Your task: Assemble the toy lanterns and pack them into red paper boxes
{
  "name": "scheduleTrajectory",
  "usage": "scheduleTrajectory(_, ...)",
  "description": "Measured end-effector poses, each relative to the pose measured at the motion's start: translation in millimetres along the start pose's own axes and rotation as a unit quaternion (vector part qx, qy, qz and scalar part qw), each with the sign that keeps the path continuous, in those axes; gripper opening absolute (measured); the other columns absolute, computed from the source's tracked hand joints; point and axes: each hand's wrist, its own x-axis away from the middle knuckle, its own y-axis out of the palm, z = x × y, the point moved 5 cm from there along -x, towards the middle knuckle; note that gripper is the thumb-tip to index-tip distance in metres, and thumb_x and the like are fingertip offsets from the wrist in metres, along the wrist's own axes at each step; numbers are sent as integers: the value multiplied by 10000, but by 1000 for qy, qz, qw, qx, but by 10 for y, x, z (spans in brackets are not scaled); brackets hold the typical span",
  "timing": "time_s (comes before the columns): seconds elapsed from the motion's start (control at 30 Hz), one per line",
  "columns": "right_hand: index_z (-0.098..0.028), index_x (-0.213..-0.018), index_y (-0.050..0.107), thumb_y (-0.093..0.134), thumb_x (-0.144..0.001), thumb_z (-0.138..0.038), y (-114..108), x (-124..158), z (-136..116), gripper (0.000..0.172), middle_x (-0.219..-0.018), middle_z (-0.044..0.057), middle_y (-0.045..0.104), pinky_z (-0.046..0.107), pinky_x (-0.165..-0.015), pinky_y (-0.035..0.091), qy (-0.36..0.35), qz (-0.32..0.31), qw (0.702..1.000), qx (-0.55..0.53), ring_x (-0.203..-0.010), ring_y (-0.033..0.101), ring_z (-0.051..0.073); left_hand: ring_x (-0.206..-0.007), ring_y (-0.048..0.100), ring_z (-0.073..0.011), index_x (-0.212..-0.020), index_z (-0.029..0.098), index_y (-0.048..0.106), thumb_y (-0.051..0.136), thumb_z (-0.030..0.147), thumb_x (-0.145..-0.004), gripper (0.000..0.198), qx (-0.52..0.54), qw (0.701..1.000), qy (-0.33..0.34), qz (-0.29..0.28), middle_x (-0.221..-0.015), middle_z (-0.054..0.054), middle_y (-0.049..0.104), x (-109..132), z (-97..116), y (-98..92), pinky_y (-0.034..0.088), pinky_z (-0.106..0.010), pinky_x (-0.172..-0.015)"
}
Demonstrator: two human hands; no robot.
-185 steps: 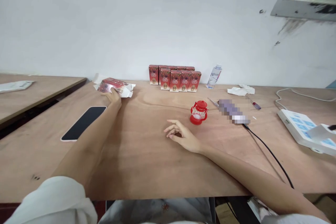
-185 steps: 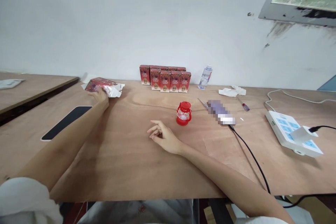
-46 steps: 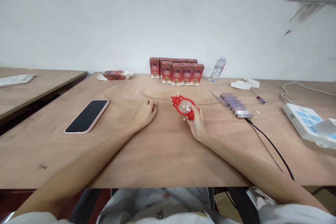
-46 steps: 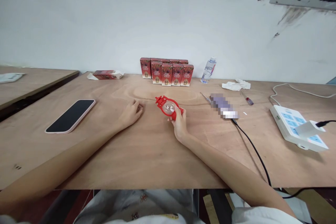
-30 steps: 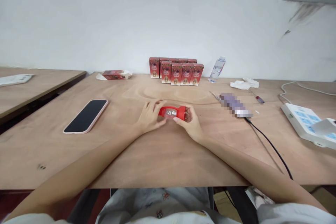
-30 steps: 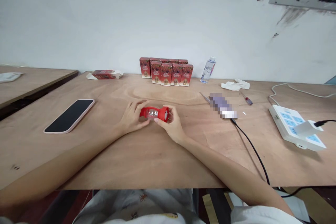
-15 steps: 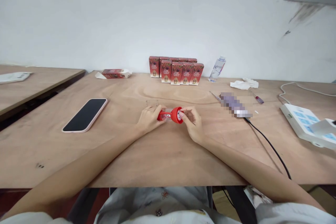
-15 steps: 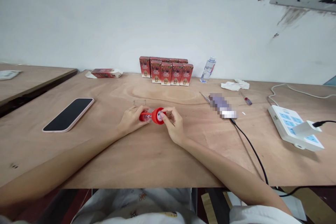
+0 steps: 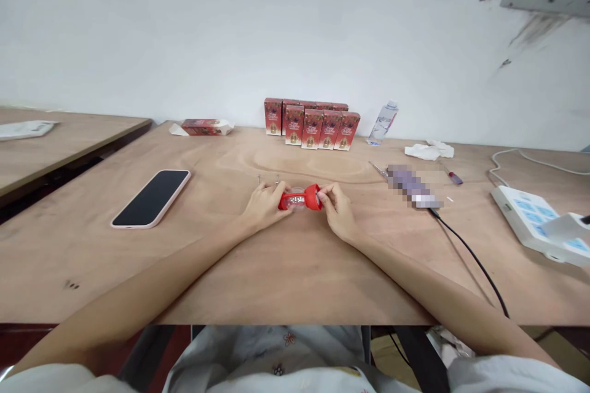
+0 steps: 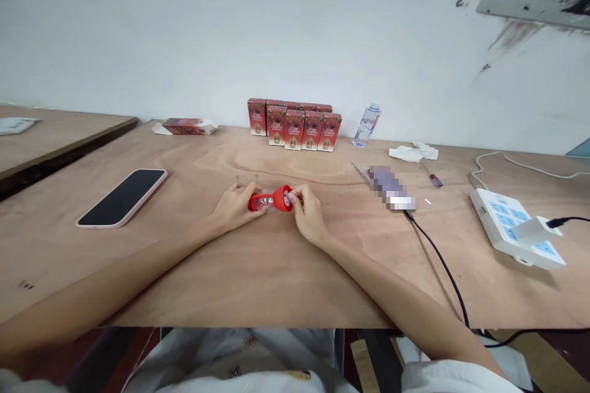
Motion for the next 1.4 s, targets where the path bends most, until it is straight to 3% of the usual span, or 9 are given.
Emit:
scheduleTrajectory(0.17, -225, -767, 486, 531, -824, -504, 24, -45, 106, 288, -688, -43, 568, 246, -579, 414, 41, 24, 998, -39, -565, 517, 104, -938, 636, -281, -971, 184, 520, 630, 371, -741, 316, 28, 1000, 1, -4, -992, -92, 675, -8, 22, -23, 423, -409, -858)
scheduleTrajectory(0.3, -234, -806, 426, 508, -797, -580, 1, -73, 262, 356, -875, -28, 622, 205, -478, 424, 89, 103, 983, -121, -508, 532, 65, -944, 630, -285, -1037, 198, 547, 679, 378, -698, 405, 164, 980, -90, 60, -1022, -85, 671, -22, -158, -69, 466, -407, -828)
scheduleTrajectory(0.4, -219, -800, 458, 546, -759, -573, 46, -126, 355, 366, -861, -23, 621, 181, -440, 411, 122, 106, 980, -117, -483, 533, 52, -894, 640, -270, -1000, 188, 584, 724, 423, -643, 450, 344, 902, -198, 168, -959, -79, 683, -30, -431, -72, 505, -383, -771)
scheduleTrajectory(0.53, -197, -773, 568, 588, -746, -506, 314, -290, 387, 310, -686, -31, 608, 181, -437, 394, 122, 4, 991, -62, -476, 519, 69, -726, 637, -233, -806, 178, 601, 734, 432, -609, 348, 479, 789, -298, 241, -746, -58, 663, -43, -737, 15, 512, -347, -639)
scheduleTrajectory(0.77, -209, -709, 679, 608, -775, -351, 885, -678, 312, 171, -692, -14, 665, 246, -668, 435, 80, -71, 990, 92, -672, 587, 126, -724, 623, -152, -774, 158, 565, 733, 378, -598, 329, 597, 693, -298, 272, -749, -30, 638, -53, -912, 74, 492, -256, -630)
scheduleTrajectory(1.03, -213, -672, 713, 648, -743, -195, 961, -747, 340, 98, -704, 22, 665, 304, -703, 435, 66, -86, 978, 177, -684, 590, 172, -751, 630, -182, -830, 149, 593, 769, 349, -570, 372, 557, 745, -278, 240, -765, -28, 647, -64, -815, 53, 521, -311, -693)
scheduleTrajectory(1.17, -215, -946, 674, 560, -807, -196, 905, -731, 315, 180, -839, 27, 653, 307, -754, 452, 53, -44, 988, 141, -706, 578, 147, -938, 631, -227, -940, 147, 593, 794, 332, -543, 482, 536, 773, -230, 249, -974, -78, 673, -64, -765, 13, 513, -378, -864)
scheduleTrajectory(1.3, -220, -1110, 543, 506, -862, -332, 781, -624, 133, 274, -951, 33, 597, 283, -723, 453, -25, 66, 996, 52, -658, 533, 119, -957, 619, -231, -915, 152, 561, 792, 308, -507, 494, 499, 796, -228, 257, -958, -73, 655, -58, -805, 15, 496, -400, -893)
scheduleTrajectory(1.4, -236, -1039, 543, 475, -884, -372, 773, -526, -26, 217, -996, 42, 560, 273, -725, 443, -101, 65, 991, 52, -700, 518, 125, -885, 615, -212, -861, 170, 545, 754, 278, -508, 425, 469, 809, -232, 268, -879, -34, 634, -54, -858, -2, 497, -385, -842)
